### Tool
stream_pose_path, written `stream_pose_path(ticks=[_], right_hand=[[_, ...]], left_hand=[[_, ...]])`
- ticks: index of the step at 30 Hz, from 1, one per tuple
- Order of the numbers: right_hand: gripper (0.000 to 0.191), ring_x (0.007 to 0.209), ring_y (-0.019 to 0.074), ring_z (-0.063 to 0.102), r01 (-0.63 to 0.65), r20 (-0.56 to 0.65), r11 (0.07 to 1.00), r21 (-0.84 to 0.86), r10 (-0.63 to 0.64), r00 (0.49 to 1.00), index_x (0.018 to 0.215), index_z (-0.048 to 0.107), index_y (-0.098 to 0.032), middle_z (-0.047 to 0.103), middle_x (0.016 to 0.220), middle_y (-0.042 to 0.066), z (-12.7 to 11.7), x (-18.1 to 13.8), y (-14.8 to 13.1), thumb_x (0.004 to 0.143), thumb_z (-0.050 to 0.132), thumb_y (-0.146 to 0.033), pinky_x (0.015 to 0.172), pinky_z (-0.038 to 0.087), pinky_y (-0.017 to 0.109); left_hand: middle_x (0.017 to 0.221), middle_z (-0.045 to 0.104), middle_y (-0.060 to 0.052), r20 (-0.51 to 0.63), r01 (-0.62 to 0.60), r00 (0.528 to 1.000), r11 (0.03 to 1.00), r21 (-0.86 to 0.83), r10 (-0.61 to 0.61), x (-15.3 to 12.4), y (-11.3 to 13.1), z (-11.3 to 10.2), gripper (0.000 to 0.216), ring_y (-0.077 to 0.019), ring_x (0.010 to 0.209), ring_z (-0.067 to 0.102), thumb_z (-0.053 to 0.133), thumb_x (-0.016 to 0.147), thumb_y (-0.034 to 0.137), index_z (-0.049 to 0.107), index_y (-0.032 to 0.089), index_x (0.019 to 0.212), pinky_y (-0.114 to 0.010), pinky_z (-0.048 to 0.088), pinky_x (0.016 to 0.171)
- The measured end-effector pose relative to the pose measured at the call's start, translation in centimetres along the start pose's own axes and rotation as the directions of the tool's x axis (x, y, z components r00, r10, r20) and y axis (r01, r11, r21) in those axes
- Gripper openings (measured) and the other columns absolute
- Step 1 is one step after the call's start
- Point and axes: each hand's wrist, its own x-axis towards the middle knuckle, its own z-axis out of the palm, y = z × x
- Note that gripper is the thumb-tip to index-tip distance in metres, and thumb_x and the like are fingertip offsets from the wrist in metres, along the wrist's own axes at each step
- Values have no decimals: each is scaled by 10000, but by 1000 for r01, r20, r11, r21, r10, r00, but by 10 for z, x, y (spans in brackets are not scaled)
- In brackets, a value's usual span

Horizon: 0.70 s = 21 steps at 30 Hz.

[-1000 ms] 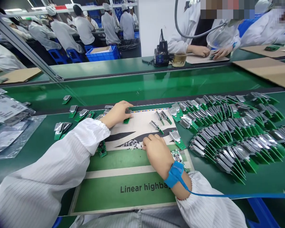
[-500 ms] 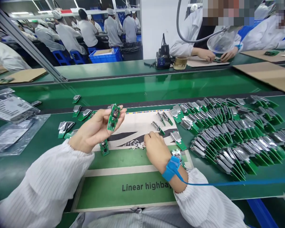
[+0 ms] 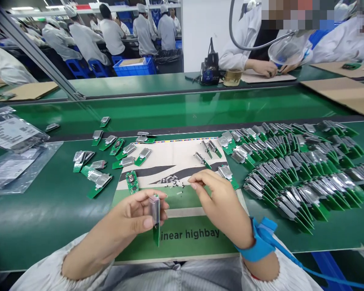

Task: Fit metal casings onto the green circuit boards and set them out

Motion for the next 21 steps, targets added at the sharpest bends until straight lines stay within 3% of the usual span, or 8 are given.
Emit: stream_pose_path(ticks=[4,8,14,21], right_hand=[[122,829,168,578,11,7,989,145,-12,1000,938,598,-249,619,915,18,-8,-13,-11,961,490,-195,678,468,283],[144,820,158,586,-10,-65,974,226,25,998,1027,561,-287,608,932,1,-9,-27,-20,934,540,-179,654,478,268],[263,881,186,596,74,-124,954,291,-40,992,1027,554,-283,607,867,6,-9,-40,-34,865,566,-76,700,516,274],[321,762,149,610,177,-149,927,331,-134,980,1005,554,-262,619,804,-10,-10,-38,-50,803,555,-12,701,545,277]], left_hand=[[985,711,-21,20,-5,1000,996,92,3,-7,-7,8,365,-154,950,636,783,740,315,682,256,1086,-255,474,853],[892,690,5,-51,-35,998,975,219,48,-12,-15,16,373,-134,822,627,746,771,230,674,316,1126,-215,495,703],[977,727,-30,39,-193,981,923,332,191,-17,-17,27,264,-188,899,659,706,769,147,732,260,1006,-272,535,815],[890,724,-20,53,-268,958,814,515,282,-22,-17,31,280,-186,822,674,714,732,110,732,248,975,-250,559,752]])
